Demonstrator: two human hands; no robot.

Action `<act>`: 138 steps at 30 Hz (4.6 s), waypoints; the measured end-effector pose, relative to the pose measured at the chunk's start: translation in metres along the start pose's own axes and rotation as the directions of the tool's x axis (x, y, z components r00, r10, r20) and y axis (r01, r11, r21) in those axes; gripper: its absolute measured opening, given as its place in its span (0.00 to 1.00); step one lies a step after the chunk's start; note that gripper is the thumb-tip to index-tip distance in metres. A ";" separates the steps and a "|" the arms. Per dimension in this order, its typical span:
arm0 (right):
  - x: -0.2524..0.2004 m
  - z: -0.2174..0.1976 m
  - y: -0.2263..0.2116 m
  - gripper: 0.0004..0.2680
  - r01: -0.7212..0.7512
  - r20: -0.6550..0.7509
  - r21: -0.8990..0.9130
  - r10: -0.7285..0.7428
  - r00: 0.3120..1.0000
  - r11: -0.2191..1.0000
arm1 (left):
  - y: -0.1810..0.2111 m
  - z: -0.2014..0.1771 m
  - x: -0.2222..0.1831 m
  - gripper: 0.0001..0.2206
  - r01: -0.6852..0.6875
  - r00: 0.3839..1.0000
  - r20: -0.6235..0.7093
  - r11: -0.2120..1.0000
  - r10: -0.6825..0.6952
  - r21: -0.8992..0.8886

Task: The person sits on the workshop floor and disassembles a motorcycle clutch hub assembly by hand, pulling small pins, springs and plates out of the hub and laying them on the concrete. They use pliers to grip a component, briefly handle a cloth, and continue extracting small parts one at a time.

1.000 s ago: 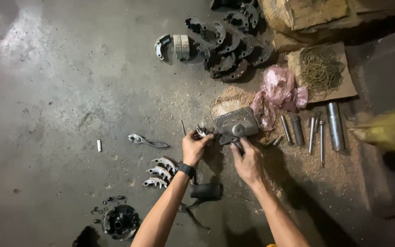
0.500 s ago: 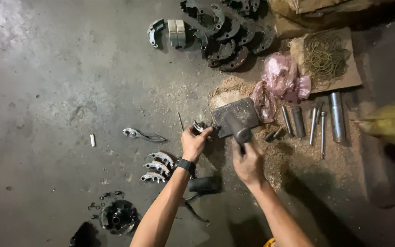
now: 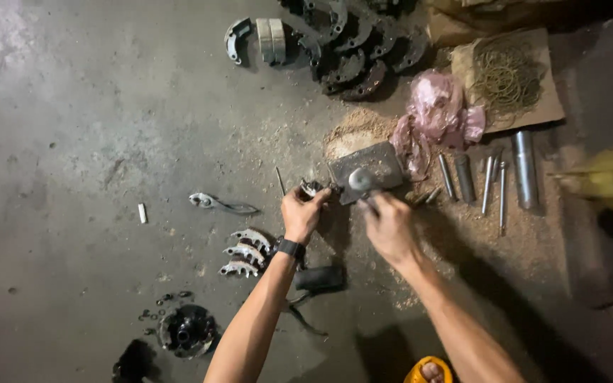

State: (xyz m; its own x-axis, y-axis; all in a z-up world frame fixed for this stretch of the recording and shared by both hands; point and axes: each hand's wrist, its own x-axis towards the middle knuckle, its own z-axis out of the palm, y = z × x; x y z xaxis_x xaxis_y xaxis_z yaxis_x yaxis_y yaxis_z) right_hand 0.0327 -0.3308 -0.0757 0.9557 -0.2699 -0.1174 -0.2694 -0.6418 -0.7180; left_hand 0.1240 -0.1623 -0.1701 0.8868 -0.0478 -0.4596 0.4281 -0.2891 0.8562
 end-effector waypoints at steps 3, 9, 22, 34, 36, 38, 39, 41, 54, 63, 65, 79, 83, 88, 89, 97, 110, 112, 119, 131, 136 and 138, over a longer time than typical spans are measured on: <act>-0.005 -0.033 -0.057 0.08 -0.065 0.000 0.059 0.065 0.998 0.996 | 0.011 -0.005 -0.005 0.14 0.072 0.993 0.099 0.996 -0.067 -0.052; -0.010 0.012 0.003 0.06 0.396 -0.314 0.068 -0.357 0.880 0.916 | -0.003 0.000 0.000 0.16 0.054 0.999 0.004 0.998 -0.054 0.023; -0.005 0.015 0.013 0.07 0.207 -0.218 0.204 -0.162 0.963 0.957 | 0.003 0.003 0.004 0.15 0.022 1.000 0.018 0.997 -0.021 -0.076; 0.004 0.000 -0.017 0.08 -0.026 0.027 0.026 0.025 0.999 0.999 | 0.005 0.004 0.005 0.20 0.086 0.996 -0.004 0.994 -0.086 0.064; 0.001 -0.005 -0.020 0.08 -0.086 0.064 -0.002 0.086 0.994 0.996 | 0.000 0.005 0.004 0.18 0.060 0.998 -0.009 0.998 -0.060 0.012; 0.005 -0.033 -0.058 0.09 -0.044 -0.010 0.038 0.045 0.999 0.998 | 0.008 0.005 0.009 0.19 0.069 0.998 -0.003 0.996 -0.069 0.062; 0.002 -0.045 -0.078 0.09 -0.001 -0.071 0.071 0.006 0.997 0.997 | 0.007 0.003 0.005 0.20 0.093 0.996 -0.005 0.990 -0.093 0.107; 0.006 -0.042 -0.080 0.06 0.211 -0.252 0.066 -0.188 0.949 0.975 | 0.005 0.003 0.003 0.20 0.099 0.995 0.002 0.991 -0.099 0.086; 0.000 -0.013 -0.032 0.12 0.101 -0.192 0.423 -0.020 0.981 0.901 | 0.010 0.001 0.005 0.15 0.127 0.989 0.094 0.981 -0.114 -0.144; 0.005 -0.053 -0.076 0.10 -0.073 0.023 0.064 0.071 0.997 0.995 | 0.011 0.000 0.003 0.13 0.138 0.986 0.107 0.985 -0.127 -0.102; 0.007 -0.048 -0.077 0.07 0.161 -0.195 0.116 -0.136 0.971 0.980 | 0.009 0.000 0.002 0.14 0.105 0.993 0.059 0.994 -0.103 -0.042; -0.009 -0.018 -0.037 0.05 0.408 -0.444 0.282 -0.259 0.858 0.868 | 0.008 0.000 0.007 0.16 0.051 0.998 0.031 0.997 -0.053 0.064; 0.001 0.002 -0.014 0.07 0.027 -0.131 0.306 0.014 0.991 0.952 | 0.013 -0.001 0.004 0.15 0.070 0.995 0.071 0.997 -0.068 -0.028; 0.005 -0.046 -0.066 0.09 0.075 -0.041 -0.056 -0.077 0.996 0.996 | 0.018 0.000 0.002 0.18 0.183 0.982 0.036 0.980 -0.186 0.084; -0.002 -0.042 -0.057 0.08 0.182 -0.163 0.076 -0.168 0.972 0.980 | 0.017 0.000 0.003 0.17 0.129 0.991 0.039 0.991 -0.131 0.047; 0.004 -0.009 -0.027 0.07 0.155 -0.168 -0.118 -0.173 0.971 0.981 | 0.004 0.000 0.004 0.17 0.051 0.998 0.031 0.993 -0.054 0.106; 0.009 -0.031 -0.058 0.06 -0.137 0.040 0.032 0.136 0.990 0.990 | 0.012 -0.002 0.003 0.18 0.073 0.996 0.034 0.992 -0.077 0.100; 0.006 -0.051 -0.074 0.06 -0.407 0.141 -0.018 0.406 0.903 0.913 | 0.022 0.003 0.010 0.18 0.064 0.996 0.056 0.992 -0.070 0.106; -0.013 0.004 -0.001 0.08 0.193 -0.218 0.214 -0.146 0.965 0.958 | 0.006 -0.001 0.005 0.15 0.027 0.997 0.079 0.998 -0.022 -0.065; -0.015 0.012 0.003 0.14 0.102 -0.170 0.048 -0.093 0.981 0.994 | 0.017 -0.003 0.005 0.14 0.071 0.992 0.108 0.995 -0.062 -0.076; -0.002 -0.036 -0.051 0.10 -0.247 0.127 -0.090 0.257 0.958 0.965 | 0.012 0.001 0.011 0.14 0.031 0.995 0.099 0.999 -0.027 -0.040; -0.007 -0.059 -0.083 0.08 0.134 -0.192 0.183 -0.098 0.976 0.974 | 0.008 -0.001 0.010 0.14 0.040 0.996 0.083 0.999 -0.042 0.015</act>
State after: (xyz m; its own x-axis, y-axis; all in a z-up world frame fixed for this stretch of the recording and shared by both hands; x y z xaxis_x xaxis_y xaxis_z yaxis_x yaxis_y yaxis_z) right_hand 0.0414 -0.3179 0.0246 0.9370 -0.3380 0.0877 -0.1124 -0.5296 -0.8407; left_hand 0.1361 -0.1645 -0.1676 0.8509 -0.1146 -0.5127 0.4609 -0.3054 0.8332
